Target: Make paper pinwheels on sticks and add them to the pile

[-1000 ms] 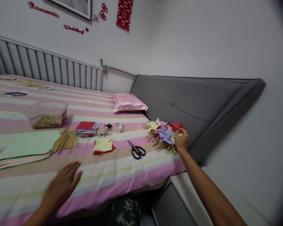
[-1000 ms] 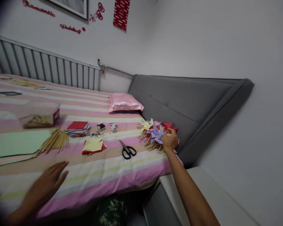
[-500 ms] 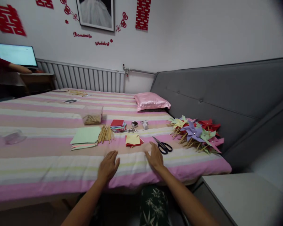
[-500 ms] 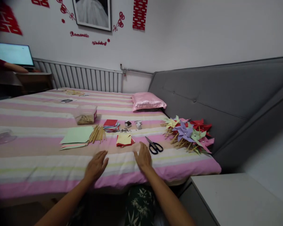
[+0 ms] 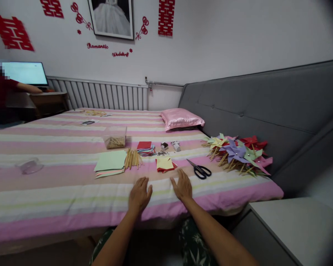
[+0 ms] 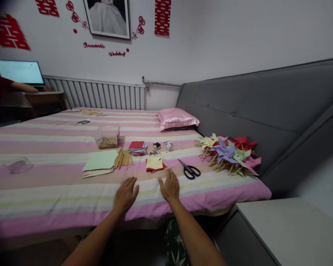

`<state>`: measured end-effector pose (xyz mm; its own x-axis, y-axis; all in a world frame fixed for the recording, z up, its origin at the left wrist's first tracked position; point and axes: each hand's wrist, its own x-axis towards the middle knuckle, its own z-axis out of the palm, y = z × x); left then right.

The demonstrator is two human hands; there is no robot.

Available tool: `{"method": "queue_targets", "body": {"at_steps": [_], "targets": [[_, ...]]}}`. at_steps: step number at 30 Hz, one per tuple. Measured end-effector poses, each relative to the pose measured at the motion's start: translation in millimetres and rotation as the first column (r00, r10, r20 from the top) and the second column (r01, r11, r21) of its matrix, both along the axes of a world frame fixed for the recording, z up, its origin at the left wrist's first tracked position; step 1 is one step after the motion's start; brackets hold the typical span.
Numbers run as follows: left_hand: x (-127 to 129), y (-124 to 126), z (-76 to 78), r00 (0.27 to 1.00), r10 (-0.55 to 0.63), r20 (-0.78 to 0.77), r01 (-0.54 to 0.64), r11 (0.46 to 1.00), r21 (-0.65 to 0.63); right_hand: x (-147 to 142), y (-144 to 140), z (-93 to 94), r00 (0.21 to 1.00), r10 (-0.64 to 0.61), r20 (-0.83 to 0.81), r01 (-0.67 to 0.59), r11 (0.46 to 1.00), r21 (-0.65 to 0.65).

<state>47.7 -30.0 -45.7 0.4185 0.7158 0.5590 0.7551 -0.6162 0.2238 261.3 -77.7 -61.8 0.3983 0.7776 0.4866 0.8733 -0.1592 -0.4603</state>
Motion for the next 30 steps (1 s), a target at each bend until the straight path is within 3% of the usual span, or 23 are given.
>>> {"method": "queue_targets", "body": {"at_steps": [30], "targets": [[5.6, -3.1, 6.0, 0.999, 0.016, -0.028, -0.017, 1.0, -0.016, 2.8, -0.3, 1.7, 0.991, 0.0, -0.132, 0.012, 0.995, 0.094]]}}
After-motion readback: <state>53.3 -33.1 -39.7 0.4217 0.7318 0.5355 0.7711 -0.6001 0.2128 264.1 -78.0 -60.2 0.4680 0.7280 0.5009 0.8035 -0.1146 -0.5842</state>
